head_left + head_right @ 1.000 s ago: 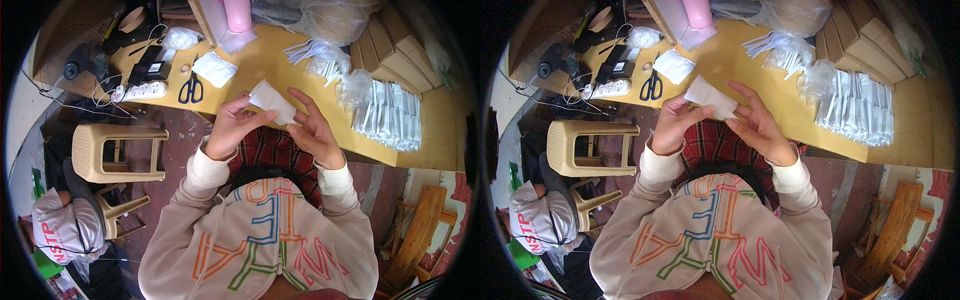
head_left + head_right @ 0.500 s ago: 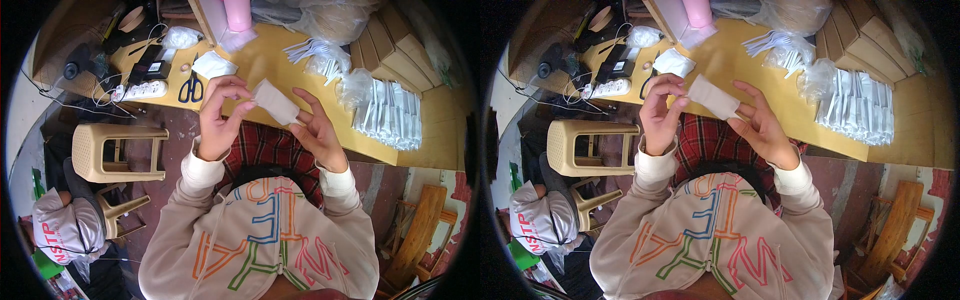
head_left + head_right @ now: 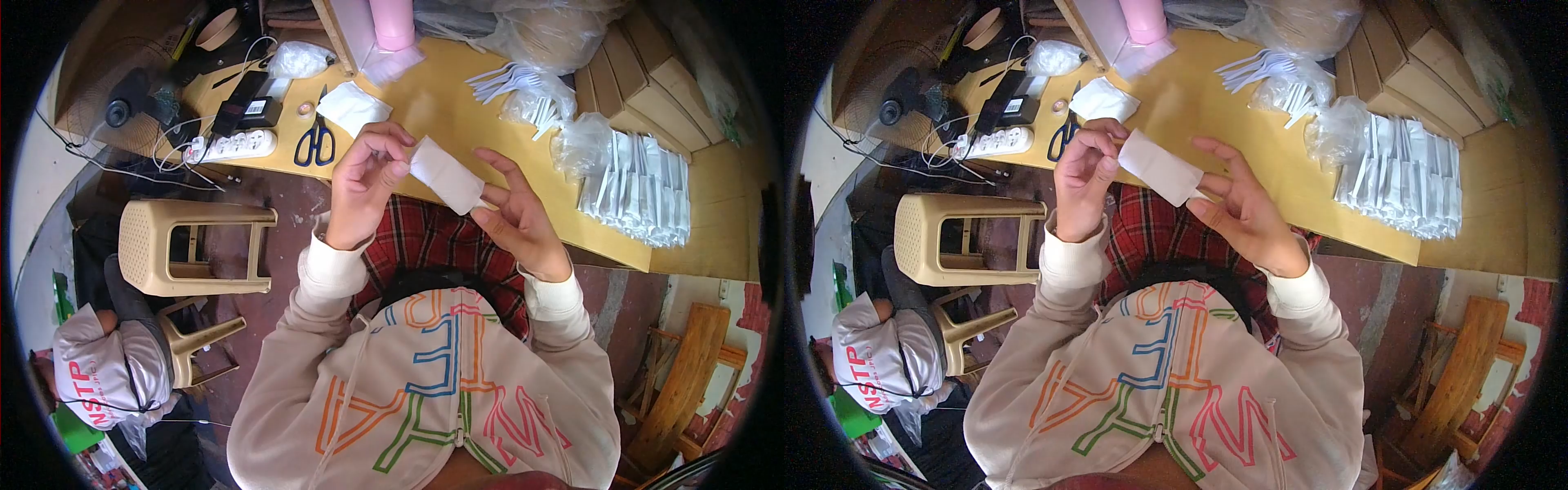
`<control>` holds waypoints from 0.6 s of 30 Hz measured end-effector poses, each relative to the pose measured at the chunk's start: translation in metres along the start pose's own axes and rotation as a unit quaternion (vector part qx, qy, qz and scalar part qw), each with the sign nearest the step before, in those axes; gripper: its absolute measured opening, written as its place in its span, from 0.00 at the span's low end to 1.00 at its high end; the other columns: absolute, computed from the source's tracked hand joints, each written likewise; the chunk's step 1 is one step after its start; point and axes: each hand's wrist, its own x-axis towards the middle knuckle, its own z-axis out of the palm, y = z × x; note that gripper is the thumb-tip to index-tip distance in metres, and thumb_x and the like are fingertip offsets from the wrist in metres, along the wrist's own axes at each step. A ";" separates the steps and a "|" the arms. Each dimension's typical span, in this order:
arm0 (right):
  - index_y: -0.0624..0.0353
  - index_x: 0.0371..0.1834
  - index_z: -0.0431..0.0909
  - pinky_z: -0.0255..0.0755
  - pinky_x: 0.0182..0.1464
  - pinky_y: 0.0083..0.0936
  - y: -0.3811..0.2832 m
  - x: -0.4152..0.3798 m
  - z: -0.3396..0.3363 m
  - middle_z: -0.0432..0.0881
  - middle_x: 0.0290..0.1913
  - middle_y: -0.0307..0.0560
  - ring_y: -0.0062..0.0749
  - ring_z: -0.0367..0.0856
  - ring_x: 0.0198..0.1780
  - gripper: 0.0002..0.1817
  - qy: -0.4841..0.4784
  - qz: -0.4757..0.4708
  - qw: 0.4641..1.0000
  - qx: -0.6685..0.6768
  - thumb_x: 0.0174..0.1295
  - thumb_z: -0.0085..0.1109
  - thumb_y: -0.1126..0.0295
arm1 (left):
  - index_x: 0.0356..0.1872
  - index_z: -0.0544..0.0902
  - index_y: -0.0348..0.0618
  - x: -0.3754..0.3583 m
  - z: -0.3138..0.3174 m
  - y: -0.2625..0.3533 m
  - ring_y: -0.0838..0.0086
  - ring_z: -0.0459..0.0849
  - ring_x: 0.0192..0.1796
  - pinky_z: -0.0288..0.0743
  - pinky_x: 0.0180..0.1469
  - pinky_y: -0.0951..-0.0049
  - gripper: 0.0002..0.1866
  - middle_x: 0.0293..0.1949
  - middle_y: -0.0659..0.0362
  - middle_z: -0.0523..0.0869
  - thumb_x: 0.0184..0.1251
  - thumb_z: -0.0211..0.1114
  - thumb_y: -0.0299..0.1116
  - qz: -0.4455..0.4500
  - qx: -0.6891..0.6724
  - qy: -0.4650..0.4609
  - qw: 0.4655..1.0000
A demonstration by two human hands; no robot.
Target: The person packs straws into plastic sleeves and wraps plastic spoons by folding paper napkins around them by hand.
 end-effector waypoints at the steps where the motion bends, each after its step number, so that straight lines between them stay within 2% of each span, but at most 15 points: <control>1: 0.59 0.72 0.43 0.63 0.55 0.14 0.001 0.000 0.000 0.75 0.58 0.53 0.22 0.70 0.58 0.34 0.000 0.000 1.000 0.004 0.67 0.50 0.76 | 0.37 0.74 0.39 -0.001 0.000 -0.002 0.73 0.72 0.51 0.65 0.55 0.73 0.06 0.45 0.56 0.73 0.64 0.63 0.24 0.003 -0.002 -0.001 1.000; 6: 0.59 0.72 0.45 0.63 0.54 0.14 -0.008 0.001 -0.003 0.75 0.57 0.52 0.21 0.71 0.55 0.33 -0.022 0.068 0.997 0.000 0.67 0.50 0.76 | 0.41 0.74 0.39 0.001 -0.013 -0.011 0.70 0.72 0.53 0.64 0.57 0.71 0.07 0.49 0.54 0.73 0.65 0.61 0.24 0.036 0.004 -0.037 0.999; 9: 0.59 0.71 0.46 0.65 0.49 0.13 0.005 0.006 -0.005 0.76 0.56 0.51 0.20 0.71 0.53 0.32 0.017 0.010 0.999 -0.040 0.67 0.51 0.76 | 0.46 0.73 0.39 0.016 -0.029 -0.008 0.68 0.72 0.56 0.64 0.60 0.68 0.11 0.52 0.53 0.75 0.63 0.60 0.23 0.060 0.092 0.003 0.994; 10: 0.59 0.71 0.47 0.66 0.48 0.13 0.012 0.008 -0.006 0.76 0.56 0.51 0.20 0.72 0.52 0.32 0.037 -0.028 0.997 -0.058 0.67 0.51 0.76 | 0.45 0.72 0.39 0.023 -0.044 -0.019 0.68 0.72 0.57 0.63 0.61 0.67 0.11 0.50 0.54 0.77 0.63 0.61 0.24 0.077 0.219 0.081 0.969; 11: 0.59 0.71 0.47 0.67 0.46 0.13 0.012 0.008 -0.008 0.77 0.55 0.51 0.20 0.72 0.52 0.32 0.054 -0.016 0.995 -0.083 0.67 0.50 0.77 | 0.44 0.72 0.38 0.031 -0.062 -0.025 0.66 0.73 0.55 0.64 0.59 0.66 0.12 0.46 0.53 0.78 0.62 0.62 0.25 0.112 0.356 0.150 0.916; 12: 0.59 0.71 0.47 0.67 0.45 0.12 0.011 0.007 -0.011 0.77 0.55 0.51 0.20 0.72 0.51 0.31 0.071 -0.004 0.992 -0.108 0.67 0.50 0.77 | 0.44 0.72 0.37 0.040 -0.091 -0.035 0.61 0.73 0.52 0.63 0.55 0.63 0.13 0.45 0.50 0.78 0.61 0.64 0.27 0.136 0.512 0.183 0.828; 13: 0.58 0.71 0.47 0.67 0.44 0.12 0.012 0.007 -0.014 0.77 0.55 0.52 0.20 0.73 0.51 0.31 0.084 -0.006 0.989 -0.119 0.67 0.49 0.78 | 0.45 0.71 0.38 0.050 -0.127 -0.050 0.57 0.71 0.50 0.59 0.54 0.59 0.16 0.44 0.50 0.77 0.60 0.65 0.31 0.144 0.534 0.209 0.807; 14: 0.58 0.71 0.47 0.68 0.43 0.12 0.012 0.008 -0.016 0.77 0.55 0.53 0.20 0.73 0.51 0.31 0.096 -0.007 0.987 -0.130 0.67 0.49 0.79 | 0.47 0.71 0.40 0.057 -0.151 -0.046 0.56 0.70 0.52 0.56 0.57 0.56 0.19 0.47 0.51 0.76 0.57 0.65 0.34 0.133 0.604 0.204 0.759; 16: 0.57 0.71 0.48 0.67 0.42 0.11 0.016 0.010 -0.019 0.76 0.55 0.54 0.20 0.73 0.50 0.31 0.116 -0.035 0.985 -0.124 0.66 0.48 0.82 | 0.51 0.71 0.40 0.075 -0.204 -0.048 0.56 0.68 0.56 0.52 0.59 0.54 0.25 0.50 0.53 0.74 0.51 0.67 0.35 0.118 0.695 0.193 0.682; 18: 0.56 0.71 0.48 0.66 0.42 0.10 0.018 0.013 -0.021 0.76 0.55 0.56 0.20 0.74 0.49 0.32 0.132 -0.033 0.983 -0.124 0.66 0.48 0.83 | 0.52 0.70 0.41 0.094 -0.242 -0.052 0.57 0.69 0.58 0.52 0.58 0.50 0.27 0.51 0.55 0.74 0.50 0.68 0.36 0.070 0.720 0.189 0.665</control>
